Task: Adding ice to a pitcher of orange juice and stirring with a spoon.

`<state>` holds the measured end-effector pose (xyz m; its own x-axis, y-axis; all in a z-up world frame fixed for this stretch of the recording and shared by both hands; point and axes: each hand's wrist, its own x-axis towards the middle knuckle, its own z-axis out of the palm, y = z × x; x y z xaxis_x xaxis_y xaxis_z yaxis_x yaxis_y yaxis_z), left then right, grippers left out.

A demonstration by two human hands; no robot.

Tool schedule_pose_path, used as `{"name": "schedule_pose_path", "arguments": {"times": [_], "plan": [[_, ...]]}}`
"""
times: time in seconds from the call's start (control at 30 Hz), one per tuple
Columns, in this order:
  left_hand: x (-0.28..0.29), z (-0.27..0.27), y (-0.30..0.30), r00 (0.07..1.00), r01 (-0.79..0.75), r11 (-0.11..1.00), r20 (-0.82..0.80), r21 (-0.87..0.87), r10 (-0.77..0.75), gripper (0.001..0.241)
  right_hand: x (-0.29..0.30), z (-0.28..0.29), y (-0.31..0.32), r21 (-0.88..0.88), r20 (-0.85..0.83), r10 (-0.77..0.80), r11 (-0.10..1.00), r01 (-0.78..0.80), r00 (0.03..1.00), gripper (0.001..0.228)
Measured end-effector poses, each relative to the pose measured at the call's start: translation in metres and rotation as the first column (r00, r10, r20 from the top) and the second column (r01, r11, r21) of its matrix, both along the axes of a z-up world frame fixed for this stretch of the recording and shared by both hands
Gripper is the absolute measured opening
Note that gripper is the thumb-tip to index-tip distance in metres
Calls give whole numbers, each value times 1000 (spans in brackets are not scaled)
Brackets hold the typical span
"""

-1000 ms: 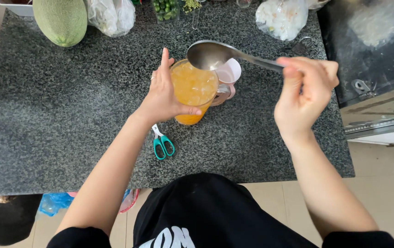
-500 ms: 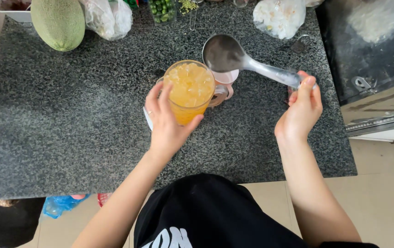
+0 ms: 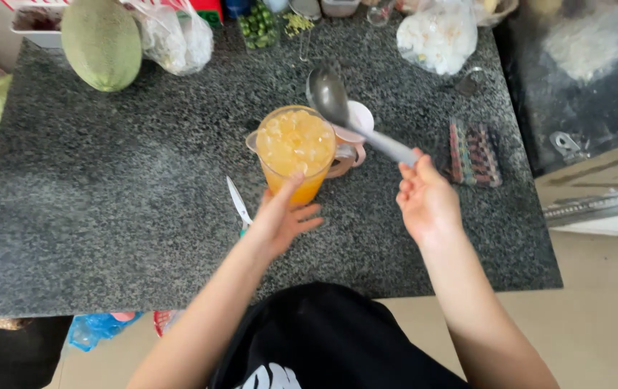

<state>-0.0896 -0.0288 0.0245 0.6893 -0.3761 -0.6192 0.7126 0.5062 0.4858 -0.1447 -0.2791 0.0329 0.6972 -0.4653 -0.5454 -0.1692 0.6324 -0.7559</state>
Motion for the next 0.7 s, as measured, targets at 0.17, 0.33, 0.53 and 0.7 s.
{"name": "schedule_pose_path", "arguments": {"times": [0.17,0.33,0.53,0.7], "plan": [[5,-29,-8,993,-110,987,29,-116,115,105,-4,-9,27,-130,1,21,991,-20,1000,38],[2,-20,-13,982,-184,979,27,-87,186,90,-7,-39,46,-220,14,-32,975,34,999,43],[7,-17,-12,973,-230,967,-15,-110,230,87,-10,-25,61,-240,42,-82,967,90,996,40],[25,-23,-3,971,-240,968,-5,-72,241,100,-9,-16,60,-95,26,-68,993,70,997,45]]}}
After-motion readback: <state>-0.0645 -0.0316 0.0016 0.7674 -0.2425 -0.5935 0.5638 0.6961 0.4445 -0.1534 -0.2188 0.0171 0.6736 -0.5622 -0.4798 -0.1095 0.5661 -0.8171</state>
